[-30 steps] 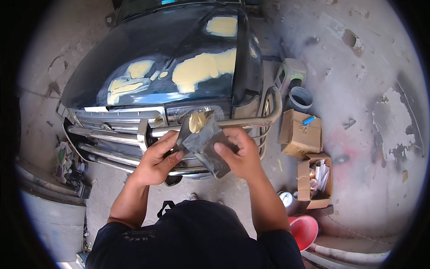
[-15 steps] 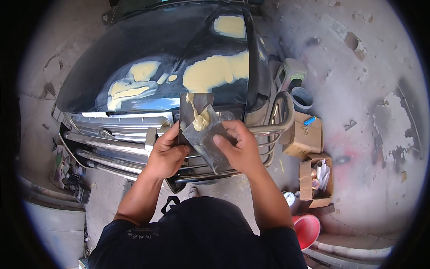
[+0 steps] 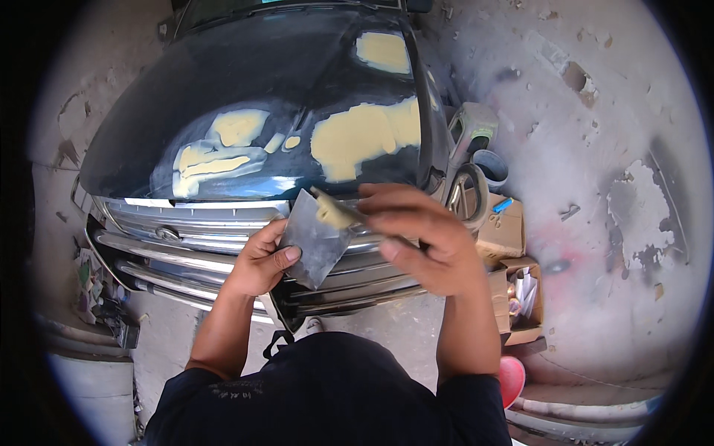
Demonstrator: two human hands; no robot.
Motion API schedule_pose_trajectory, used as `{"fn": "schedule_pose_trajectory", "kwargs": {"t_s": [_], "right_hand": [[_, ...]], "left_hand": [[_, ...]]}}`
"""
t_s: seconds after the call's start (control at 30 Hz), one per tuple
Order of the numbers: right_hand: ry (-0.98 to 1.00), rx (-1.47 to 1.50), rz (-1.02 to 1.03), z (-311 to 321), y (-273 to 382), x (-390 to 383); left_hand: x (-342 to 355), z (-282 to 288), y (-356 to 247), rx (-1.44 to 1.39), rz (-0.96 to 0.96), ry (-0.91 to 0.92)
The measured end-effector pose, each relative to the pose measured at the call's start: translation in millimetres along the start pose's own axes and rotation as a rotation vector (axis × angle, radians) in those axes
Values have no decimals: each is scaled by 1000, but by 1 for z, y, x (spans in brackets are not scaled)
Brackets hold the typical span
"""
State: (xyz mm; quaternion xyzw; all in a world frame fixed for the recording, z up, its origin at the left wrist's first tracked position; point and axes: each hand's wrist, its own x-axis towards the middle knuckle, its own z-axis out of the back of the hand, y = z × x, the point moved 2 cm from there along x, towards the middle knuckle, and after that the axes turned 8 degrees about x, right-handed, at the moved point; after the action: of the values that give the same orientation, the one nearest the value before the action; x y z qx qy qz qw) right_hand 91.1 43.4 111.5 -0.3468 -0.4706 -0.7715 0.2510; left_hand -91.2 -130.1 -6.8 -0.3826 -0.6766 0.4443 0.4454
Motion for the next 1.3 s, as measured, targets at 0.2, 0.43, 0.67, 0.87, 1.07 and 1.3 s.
{"fn": "schedule_pose_trajectory", "kwargs": {"t_s": [0.2,0.43,0.67,0.87,1.07,1.3], "right_hand": [[160,-29,-298,-19,-7,-3],[282,-453,-588,-5,-27,-19],[-109,-947,-680,19,-68,-9],[-1,-1133,-910,26,-115,47],[128,-1172,-1111,46,-176,83],[212,-1228,-1188,41,-203,109]], "left_hand": [[-3,2,2,-61,1,60],[-10,10,2,-299,-67,-19],[-9,38,9,-378,-29,-384],[-9,47,16,-481,-19,-422],[-12,54,24,-521,-41,-308],[-14,60,30,-528,-67,-253]]}}
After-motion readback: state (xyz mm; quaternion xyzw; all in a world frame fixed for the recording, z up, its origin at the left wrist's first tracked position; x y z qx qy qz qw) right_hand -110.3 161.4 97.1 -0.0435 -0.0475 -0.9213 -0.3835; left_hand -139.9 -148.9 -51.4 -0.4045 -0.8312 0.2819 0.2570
